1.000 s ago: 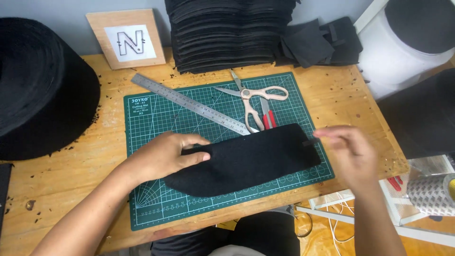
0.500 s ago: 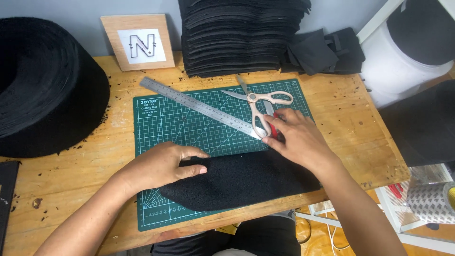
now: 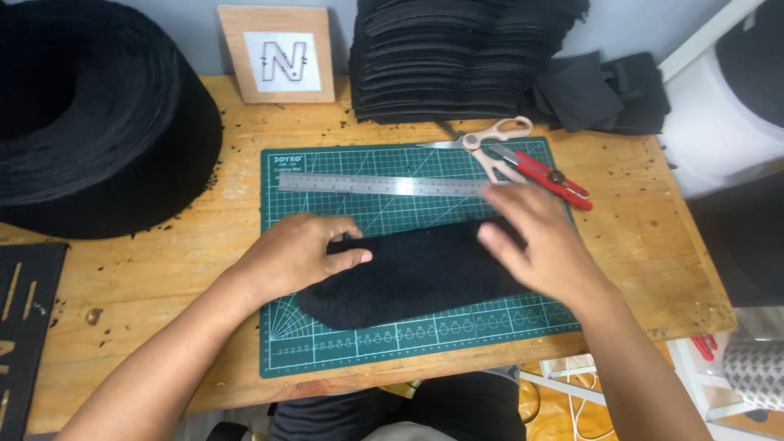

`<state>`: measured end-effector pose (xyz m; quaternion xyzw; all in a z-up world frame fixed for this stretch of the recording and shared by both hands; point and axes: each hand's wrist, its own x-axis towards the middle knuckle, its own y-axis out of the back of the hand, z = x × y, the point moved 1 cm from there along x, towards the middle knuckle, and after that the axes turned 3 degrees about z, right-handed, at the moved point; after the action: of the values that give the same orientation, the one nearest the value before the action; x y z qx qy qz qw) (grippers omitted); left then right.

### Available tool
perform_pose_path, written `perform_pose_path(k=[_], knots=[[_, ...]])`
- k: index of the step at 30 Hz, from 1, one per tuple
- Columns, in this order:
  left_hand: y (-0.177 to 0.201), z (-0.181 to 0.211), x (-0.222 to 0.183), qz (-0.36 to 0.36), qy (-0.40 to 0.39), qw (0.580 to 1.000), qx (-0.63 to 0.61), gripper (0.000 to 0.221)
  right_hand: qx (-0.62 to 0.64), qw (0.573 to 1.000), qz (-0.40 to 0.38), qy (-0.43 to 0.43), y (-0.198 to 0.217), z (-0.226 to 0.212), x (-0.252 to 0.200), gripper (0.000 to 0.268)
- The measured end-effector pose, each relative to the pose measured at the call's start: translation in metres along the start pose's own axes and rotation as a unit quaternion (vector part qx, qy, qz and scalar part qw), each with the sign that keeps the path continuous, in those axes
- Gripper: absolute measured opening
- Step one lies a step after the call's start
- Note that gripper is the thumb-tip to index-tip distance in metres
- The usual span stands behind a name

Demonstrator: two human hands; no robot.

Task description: Measuring, trimming with scissors, and inspecting pieces of black fabric on a cutting mat.

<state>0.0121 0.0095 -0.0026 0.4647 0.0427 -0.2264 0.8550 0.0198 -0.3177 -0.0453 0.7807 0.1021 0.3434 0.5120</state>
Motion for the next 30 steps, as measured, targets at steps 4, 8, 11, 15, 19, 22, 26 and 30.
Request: perform_pose_path(k=[4, 8, 11, 15, 19, 22, 26, 30], knots=[[-0.005, -0.008, 0.002, 0.031, -0.018, 0.999, 0.02, 0.035, 0.016, 0.996, -0.083, 0.007, -0.007, -0.021, -0.012, 0.053], [-0.003, -0.008, -0.012, 0.052, -0.019, 0.998, 0.008, 0.043, -0.024, 0.991, -0.128, -0.037, -0.01, -0.017, -0.022, 0.055], [-0.001, -0.011, -0.022, 0.058, 0.006, 0.998, -0.032, 0.053, -0.042, 0.985, -0.151, -0.068, -0.008, -0.018, -0.023, 0.058], [-0.002, -0.027, -0.036, 0.104, -0.028, 0.994, 0.03, 0.062, -0.062, 0.985, -0.147, -0.064, -0.012, -0.022, -0.024, 0.06], [-0.036, -0.057, -0.05, 0.182, -0.169, 0.965, 0.088, 0.061, -0.037, 0.995, -0.084, 0.038, -0.015, -0.025, -0.027, 0.056], [-0.041, -0.056, -0.063, 0.178, -0.268, 0.944, 0.078, 0.044, -0.022, 0.995, -0.081, 0.059, -0.016, -0.032, -0.027, 0.047], [-0.056, -0.067, -0.067, 0.141, -0.297, 0.939, 0.104, 0.04, 0.002, 0.991, -0.086, 0.106, -0.016, -0.047, -0.02, 0.048], [-0.059, -0.074, -0.064, 0.127, -0.305, 0.938, 0.107, 0.039, -0.001, 0.985, -0.116, 0.126, -0.024, -0.068, -0.013, 0.053]])
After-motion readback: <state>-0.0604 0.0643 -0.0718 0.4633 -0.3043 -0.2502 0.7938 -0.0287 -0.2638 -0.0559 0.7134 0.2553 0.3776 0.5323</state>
